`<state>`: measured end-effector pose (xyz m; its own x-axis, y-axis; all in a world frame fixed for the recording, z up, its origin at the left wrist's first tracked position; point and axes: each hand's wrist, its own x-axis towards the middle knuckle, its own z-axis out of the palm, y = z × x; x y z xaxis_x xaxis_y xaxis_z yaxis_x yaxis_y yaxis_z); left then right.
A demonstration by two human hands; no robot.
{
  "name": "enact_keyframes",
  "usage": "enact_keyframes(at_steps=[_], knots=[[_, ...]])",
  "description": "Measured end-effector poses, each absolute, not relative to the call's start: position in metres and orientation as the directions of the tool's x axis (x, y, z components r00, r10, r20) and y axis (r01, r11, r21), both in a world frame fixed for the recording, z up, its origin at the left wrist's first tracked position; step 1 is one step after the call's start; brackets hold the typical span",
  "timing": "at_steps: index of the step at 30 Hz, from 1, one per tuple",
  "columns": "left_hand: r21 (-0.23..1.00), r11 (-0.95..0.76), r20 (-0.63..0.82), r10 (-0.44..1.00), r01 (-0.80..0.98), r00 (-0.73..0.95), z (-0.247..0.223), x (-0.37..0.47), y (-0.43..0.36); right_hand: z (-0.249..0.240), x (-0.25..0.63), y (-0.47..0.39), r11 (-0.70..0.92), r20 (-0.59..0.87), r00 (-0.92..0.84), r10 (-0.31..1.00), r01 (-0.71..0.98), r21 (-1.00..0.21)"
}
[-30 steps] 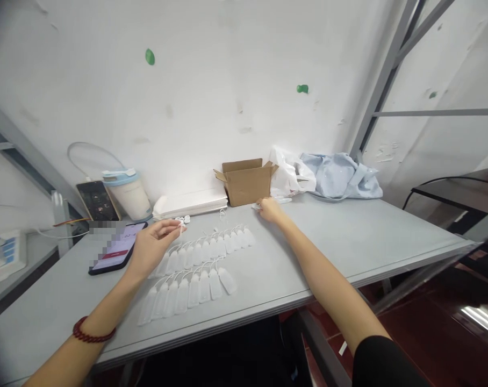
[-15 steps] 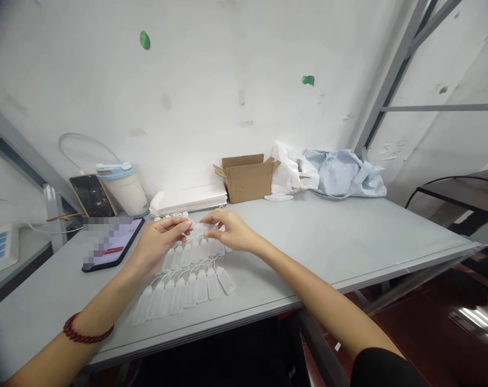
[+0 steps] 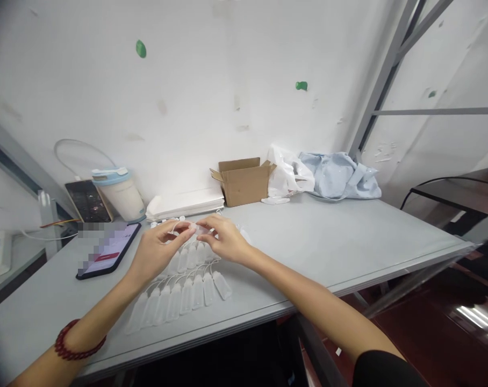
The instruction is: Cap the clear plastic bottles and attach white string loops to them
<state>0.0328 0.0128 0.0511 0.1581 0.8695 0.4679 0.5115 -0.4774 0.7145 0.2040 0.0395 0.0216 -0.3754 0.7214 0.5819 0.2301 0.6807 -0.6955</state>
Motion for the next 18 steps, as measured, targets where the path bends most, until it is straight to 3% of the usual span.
enact_keyframes(at_steps=[5, 9, 11, 14, 16, 18], knots=[[0.817, -0.366, 0.318, 0.931, 0.446, 0.180, 0.054, 0.032, 0.018, 0.012, 0.203, 0.040, 0.785, 0.694, -0.367, 0.620, 0.314, -0.535], [0.835, -0.335, 0.288, 0.942, 0.437, 0.171, 0.053, 0.032, 0.020, 0.010, 0.201, 0.039, 0.787, 0.687, -0.388, 0.615, 0.349, -0.508], [0.830, -0.343, 0.302, 0.939, 0.440, 0.162, 0.051, 0.033, 0.019, 0.012, 0.200, 0.037, 0.758, 0.650, -0.390, 0.652, 0.337, -0.559], [0.789, -0.380, 0.351, 0.924, 0.483, 0.153, 0.049, 0.033, 0.016, 0.020, 0.200, 0.035, 0.627, 0.537, -0.358, 0.764, 0.216, -0.748], [0.676, -0.475, 0.484, 0.862, 0.563, 0.146, 0.049, 0.033, 0.014, 0.027, 0.202, 0.035, 0.467, 0.418, -0.363, 0.833, 0.057, -0.882], [0.453, -0.612, 0.671, 0.713, 0.648, 0.205, 0.050, 0.034, 0.013, 0.033, 0.205, 0.036, 0.289, 0.303, -0.404, 0.863, -0.099, -0.952]])
